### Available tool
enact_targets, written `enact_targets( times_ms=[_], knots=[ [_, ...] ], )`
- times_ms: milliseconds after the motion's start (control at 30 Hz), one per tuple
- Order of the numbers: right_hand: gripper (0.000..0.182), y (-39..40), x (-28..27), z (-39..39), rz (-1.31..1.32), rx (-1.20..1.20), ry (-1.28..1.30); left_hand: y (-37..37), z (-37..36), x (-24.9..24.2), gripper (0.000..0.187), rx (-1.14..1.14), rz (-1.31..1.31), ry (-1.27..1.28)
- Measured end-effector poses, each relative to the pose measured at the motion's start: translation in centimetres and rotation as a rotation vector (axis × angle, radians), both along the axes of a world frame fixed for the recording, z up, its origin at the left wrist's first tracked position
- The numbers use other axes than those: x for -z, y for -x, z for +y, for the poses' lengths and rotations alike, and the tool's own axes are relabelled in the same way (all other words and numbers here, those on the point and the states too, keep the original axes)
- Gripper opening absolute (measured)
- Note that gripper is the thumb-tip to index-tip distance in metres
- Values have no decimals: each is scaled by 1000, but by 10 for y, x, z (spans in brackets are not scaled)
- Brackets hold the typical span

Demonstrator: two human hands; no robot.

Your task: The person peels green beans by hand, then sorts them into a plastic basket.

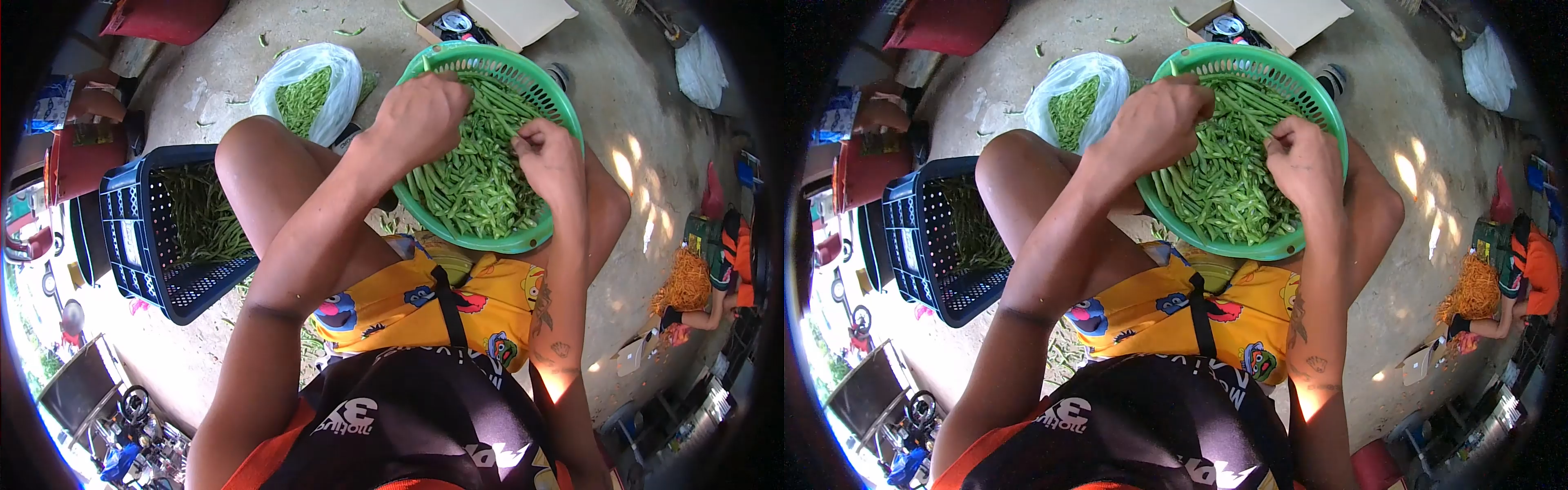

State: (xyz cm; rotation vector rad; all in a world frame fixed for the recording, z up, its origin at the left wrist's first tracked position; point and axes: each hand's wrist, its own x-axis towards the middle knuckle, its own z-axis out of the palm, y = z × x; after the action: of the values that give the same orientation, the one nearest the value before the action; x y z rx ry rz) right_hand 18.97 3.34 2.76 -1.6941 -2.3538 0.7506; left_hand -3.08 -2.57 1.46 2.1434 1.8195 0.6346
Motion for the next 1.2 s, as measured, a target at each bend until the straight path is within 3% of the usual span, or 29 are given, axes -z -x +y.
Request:
enact_targets(
  times_ms=[100, 200, 367, 400, 467, 700, 900, 1100, 1200],
  knots=[
    [17, -17, -1, -10, 301, 140, 2, 3, 3, -9, 24, -48, -39, -50],
    [15, -35, -1, -23, 519, 154, -7, 2, 6, -21, 20, -79, -268, 31],
    [11, -54, -10, -53, 620, 264, 42, -4, 9, -18, 16, -38, -775, 297],
    [11, -57, -11, -58, 621, 268, 41, -7, 10, -13, 16, -35, -773, 298],
    [10, -62, -10, -67, 687, 290, 61, -15, 12, -5, 23, 37, -1106, 420],
    [9, -64, -8, -87, 746, 304, 33, -40, 16, -1, 37, 149, -1158, 677],
    [8, -66, -8, -93, 832, 324, 31, -43, 21, 2, 38, 165, -1219, 726],
    [9, -78, -7, -96, 825, 355, 10, -17, 28, 8, 40, 58, -1197, 557],
    [9, -81, -3, -96, 820, 389, 18, -20, 26, 4, 41, 63, -1247, 593]
  ],
)
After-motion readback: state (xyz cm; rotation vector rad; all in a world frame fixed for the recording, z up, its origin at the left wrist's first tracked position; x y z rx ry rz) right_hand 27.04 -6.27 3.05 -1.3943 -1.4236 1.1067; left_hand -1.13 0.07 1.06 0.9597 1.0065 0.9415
